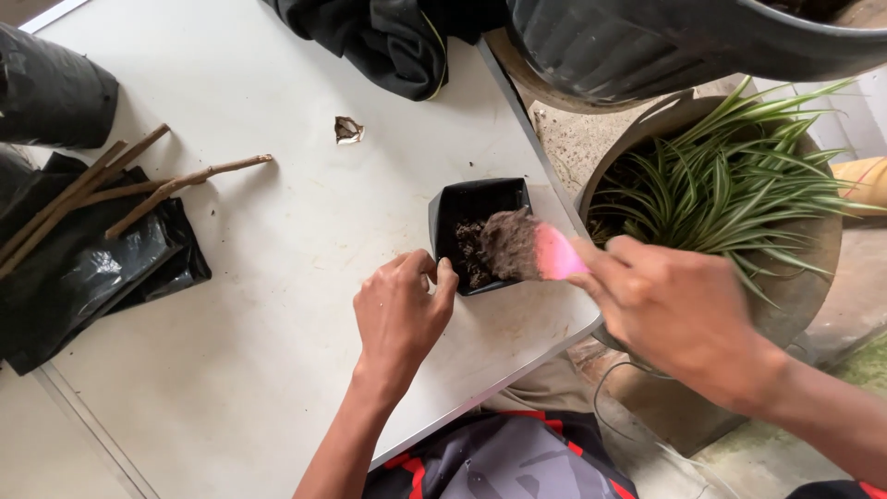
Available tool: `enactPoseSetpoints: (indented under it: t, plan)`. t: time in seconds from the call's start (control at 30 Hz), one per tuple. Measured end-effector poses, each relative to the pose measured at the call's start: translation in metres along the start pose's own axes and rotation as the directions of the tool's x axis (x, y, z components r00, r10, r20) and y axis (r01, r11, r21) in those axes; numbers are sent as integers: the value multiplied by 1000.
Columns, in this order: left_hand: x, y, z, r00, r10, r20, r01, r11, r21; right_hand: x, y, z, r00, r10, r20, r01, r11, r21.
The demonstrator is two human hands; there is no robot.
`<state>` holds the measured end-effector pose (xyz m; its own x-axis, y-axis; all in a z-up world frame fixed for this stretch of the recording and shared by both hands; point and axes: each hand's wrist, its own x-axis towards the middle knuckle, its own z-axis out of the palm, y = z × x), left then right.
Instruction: Preparing a plastic planting bag by unfolding it and filling it with soil using a small trowel.
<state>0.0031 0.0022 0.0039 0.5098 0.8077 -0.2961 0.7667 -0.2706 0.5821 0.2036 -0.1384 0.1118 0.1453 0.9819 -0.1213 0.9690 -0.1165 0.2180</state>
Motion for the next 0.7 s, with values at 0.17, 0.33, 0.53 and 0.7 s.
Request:
enactPoseSetpoints:
  t: [0.17, 0.33, 0.53, 0.7]
  plan:
    - [2, -2, 7, 1000, 9, 24, -6, 994, -110, 12, -1, 13, 994, -27, -101, 43, 987, 158]
    - [-3, -2, 7, 993, -13, 115, 35, 980, -196, 23, -9, 8, 998, -53, 38, 43, 972, 230]
    - [-6, -4, 1, 994, -90, 58, 100, 972, -212, 27, -9, 5, 998, 14, -55, -3, 979, 206]
    - [-6, -7, 0, 995, -81, 54, 91, 976, -198, 37, -16, -10, 999, 37, -12, -34, 986, 166]
